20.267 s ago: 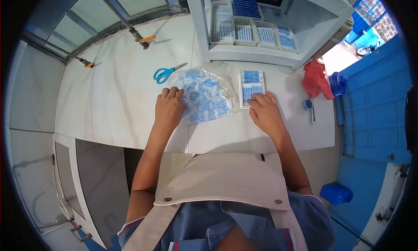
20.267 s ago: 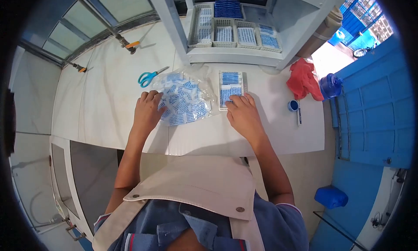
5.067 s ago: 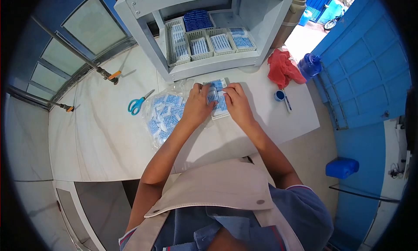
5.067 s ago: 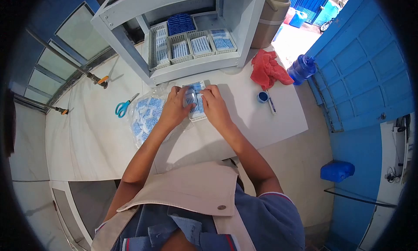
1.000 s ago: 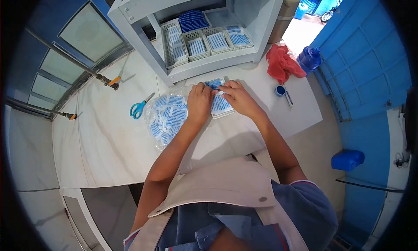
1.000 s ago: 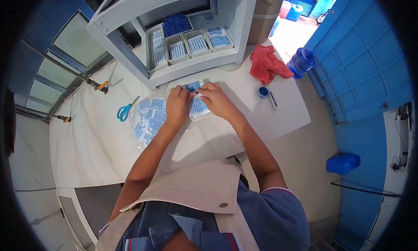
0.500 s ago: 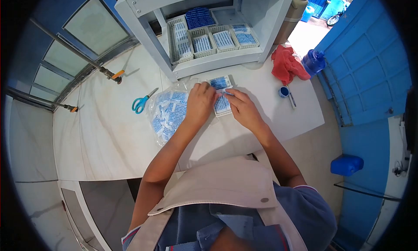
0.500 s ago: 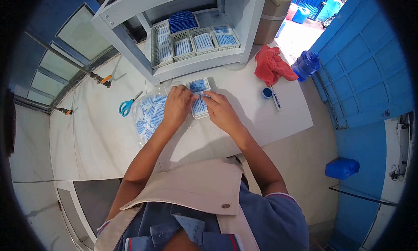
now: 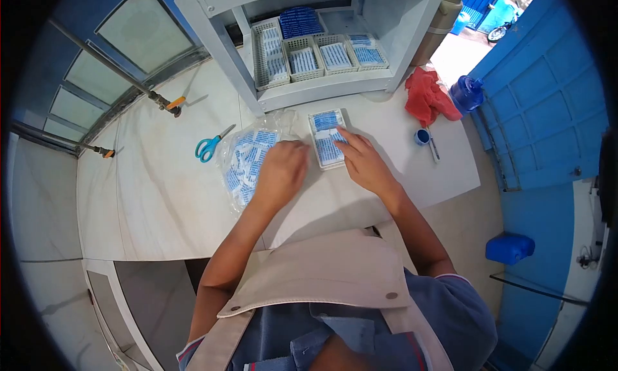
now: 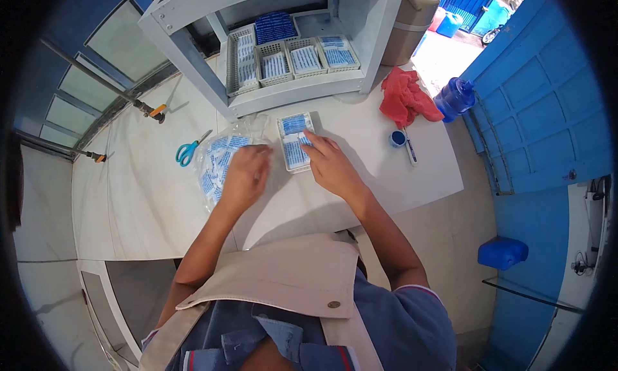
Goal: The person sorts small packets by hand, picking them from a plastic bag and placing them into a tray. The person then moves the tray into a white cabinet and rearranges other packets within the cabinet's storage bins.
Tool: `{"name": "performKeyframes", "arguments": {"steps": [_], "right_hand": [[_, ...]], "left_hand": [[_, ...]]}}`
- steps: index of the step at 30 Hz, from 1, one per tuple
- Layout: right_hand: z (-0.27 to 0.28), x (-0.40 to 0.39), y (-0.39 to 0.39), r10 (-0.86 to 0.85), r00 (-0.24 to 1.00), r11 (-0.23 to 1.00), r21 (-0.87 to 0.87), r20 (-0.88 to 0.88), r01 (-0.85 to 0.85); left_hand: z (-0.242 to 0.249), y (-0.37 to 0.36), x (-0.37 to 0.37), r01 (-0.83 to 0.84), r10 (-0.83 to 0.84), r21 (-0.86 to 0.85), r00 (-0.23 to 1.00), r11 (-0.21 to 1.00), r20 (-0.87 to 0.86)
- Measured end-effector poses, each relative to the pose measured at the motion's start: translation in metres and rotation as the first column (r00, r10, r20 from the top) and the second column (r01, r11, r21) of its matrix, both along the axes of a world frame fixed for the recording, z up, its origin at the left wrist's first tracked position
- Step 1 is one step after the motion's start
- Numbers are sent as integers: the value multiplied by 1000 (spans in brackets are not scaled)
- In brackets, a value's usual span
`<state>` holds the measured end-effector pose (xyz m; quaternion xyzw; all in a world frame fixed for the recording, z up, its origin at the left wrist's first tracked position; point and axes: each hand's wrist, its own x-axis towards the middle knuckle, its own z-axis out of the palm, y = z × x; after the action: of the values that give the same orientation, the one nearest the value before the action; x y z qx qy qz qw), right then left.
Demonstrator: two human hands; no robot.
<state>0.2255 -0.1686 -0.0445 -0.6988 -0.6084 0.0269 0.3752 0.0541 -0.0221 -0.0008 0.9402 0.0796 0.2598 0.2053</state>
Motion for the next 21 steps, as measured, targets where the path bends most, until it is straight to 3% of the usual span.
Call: {"name": "performKeyframes", "arguments": {"steps": [2,3,5,6,12,14,17,19,21], "right_hand": [[6,-11,-1,4,978,990,-140,211,26],[5,-17,0,13,979,990,-142,203,17],[3,-29,4,-19,933,972,-213,359,102],[3,-33,6,-3,934,974,-211,357,84],[9,-36,13,-19,936,968,-226,351,105],[8,-33,13,-14,961,971,-228,276,79],[16,-38,10,-49,984,982,-172,174,79],[15,-35,12,-35,989,978,-199,145,64],[14,-33,12,-17,993,974,-223,114,43]], "left_hand": [[-3,18,-19,-264,265,-160,964,951,-18],[-7,31,-29,-273,273,-160,962,949,-26],[-17,55,-43,-516,447,-95,809,851,-381],[-21,54,-46,-531,462,-92,800,842,-382],[-35,44,-33,-496,515,147,791,856,-330],[-37,48,-25,-516,511,97,773,851,-376],[-34,58,-15,-471,500,170,800,865,-332],[-28,74,-7,-273,322,170,806,947,-496],[-22,91,0,-225,245,107,780,968,-576]]}}
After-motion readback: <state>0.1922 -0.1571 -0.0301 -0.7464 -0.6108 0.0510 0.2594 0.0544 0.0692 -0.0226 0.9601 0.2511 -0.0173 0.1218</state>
